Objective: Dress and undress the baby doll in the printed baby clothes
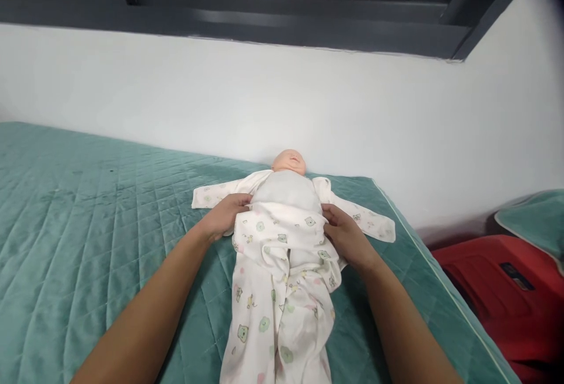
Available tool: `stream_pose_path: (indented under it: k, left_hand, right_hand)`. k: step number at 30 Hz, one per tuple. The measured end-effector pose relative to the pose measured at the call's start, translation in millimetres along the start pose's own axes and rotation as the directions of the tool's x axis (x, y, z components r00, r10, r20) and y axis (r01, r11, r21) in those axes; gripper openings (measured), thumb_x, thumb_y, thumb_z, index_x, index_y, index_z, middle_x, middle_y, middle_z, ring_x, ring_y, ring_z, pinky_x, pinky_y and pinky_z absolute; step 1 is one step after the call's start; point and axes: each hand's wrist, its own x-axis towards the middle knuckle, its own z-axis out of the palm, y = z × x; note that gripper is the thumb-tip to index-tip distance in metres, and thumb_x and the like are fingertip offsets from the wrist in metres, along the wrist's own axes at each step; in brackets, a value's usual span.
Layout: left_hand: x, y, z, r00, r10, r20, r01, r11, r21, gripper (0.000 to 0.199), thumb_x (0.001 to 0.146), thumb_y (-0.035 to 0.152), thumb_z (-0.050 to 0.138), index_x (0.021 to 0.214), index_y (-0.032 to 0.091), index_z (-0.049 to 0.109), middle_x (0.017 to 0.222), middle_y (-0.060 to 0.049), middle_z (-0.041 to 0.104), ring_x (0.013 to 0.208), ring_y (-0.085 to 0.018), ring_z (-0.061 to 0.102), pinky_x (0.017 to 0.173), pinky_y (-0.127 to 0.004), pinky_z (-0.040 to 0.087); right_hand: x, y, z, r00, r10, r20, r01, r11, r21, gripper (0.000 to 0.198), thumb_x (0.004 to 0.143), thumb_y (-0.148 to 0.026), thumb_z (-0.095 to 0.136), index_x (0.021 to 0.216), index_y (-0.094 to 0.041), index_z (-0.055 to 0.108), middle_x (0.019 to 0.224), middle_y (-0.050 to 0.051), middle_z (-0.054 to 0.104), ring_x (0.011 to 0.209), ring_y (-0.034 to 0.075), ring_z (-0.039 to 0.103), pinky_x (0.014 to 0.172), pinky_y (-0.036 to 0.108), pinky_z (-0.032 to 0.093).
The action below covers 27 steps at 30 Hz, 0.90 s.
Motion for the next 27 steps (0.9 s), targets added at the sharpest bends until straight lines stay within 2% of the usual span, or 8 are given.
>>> stream_pose_path:
  k: [5, 11, 17, 22, 27]
  left_hand:
    - [3, -9, 1, 0.999, -0.047, -0.014, 0.044, 0.984, -0.172, 0.041, 0.065, 0.018, 0.064, 0.106, 0.014, 0.07, 0.095, -0.008, 0.074, 0.077, -0.02, 0.068, 0.071, -0.03, 0.051]
    - [1, -6, 2, 0.998, -0.068, 0.015, 0.07, 0.976, -0.206, 0.049, 0.063, 0.016, 0.065, 0.112, 0.014, 0.068, 0.1, -0.009, 0.074, 0.082, -0.022, 0.069, 0.069, -0.03, 0.052]
    - [0, -10, 4, 0.999, -0.011, 0.044, 0.021, 0.97, -0.242, 0.053, 0.066, 0.02, 0.07, 0.118, 0.015, 0.065, 0.098, -0.009, 0.074, 0.083, -0.022, 0.069, 0.072, -0.031, 0.053]
    - [-7, -3, 6, 1.0, -0.012, -0.006, 0.012, 0.999, -0.031, 0.047, 0.069, 0.024, 0.068, 0.115, 0.014, 0.065, 0.098, -0.01, 0.073, 0.089, -0.023, 0.066, 0.076, -0.032, 0.053]
    - [-16, 9, 1, 0.992, -0.09, -0.085, 0.109, 0.959, 0.262, 0.034, 0.067, 0.023, 0.065, 0.099, 0.016, 0.071, 0.095, -0.007, 0.073, 0.096, -0.027, 0.064, 0.074, -0.03, 0.051]
  right_hand:
    - [-1, -3, 1, 1.0, 0.013, -0.002, -0.013, 0.999, 0.041, 0.048, 0.068, -0.014, 0.052, 0.114, -0.022, 0.061, 0.112, 0.003, 0.07, 0.099, 0.02, 0.066, 0.087, 0.031, 0.053]
    - [-1, -4, 3, 1.0, 0.003, -0.009, -0.003, 1.0, 0.014, 0.05, 0.066, -0.016, 0.052, 0.115, -0.02, 0.061, 0.103, 0.003, 0.072, 0.098, 0.021, 0.066, 0.086, 0.033, 0.053]
    - [-2, -4, 1, 0.998, -0.042, 0.04, 0.04, 0.999, 0.031, 0.044, 0.071, -0.013, 0.054, 0.113, -0.021, 0.06, 0.111, 0.004, 0.07, 0.105, 0.02, 0.064, 0.091, 0.032, 0.051]
    - [-6, -8, -1, 0.997, 0.037, 0.063, -0.035, 0.999, -0.032, 0.03, 0.076, -0.02, 0.061, 0.106, -0.021, 0.058, 0.111, 0.003, 0.069, 0.099, 0.018, 0.066, 0.085, 0.029, 0.052]
    - [-5, -11, -6, 0.993, 0.109, 0.034, -0.098, 0.963, -0.251, 0.021, 0.078, -0.025, 0.059, 0.097, -0.018, 0.064, 0.1, 0.003, 0.072, 0.095, 0.022, 0.066, 0.073, 0.026, 0.053]
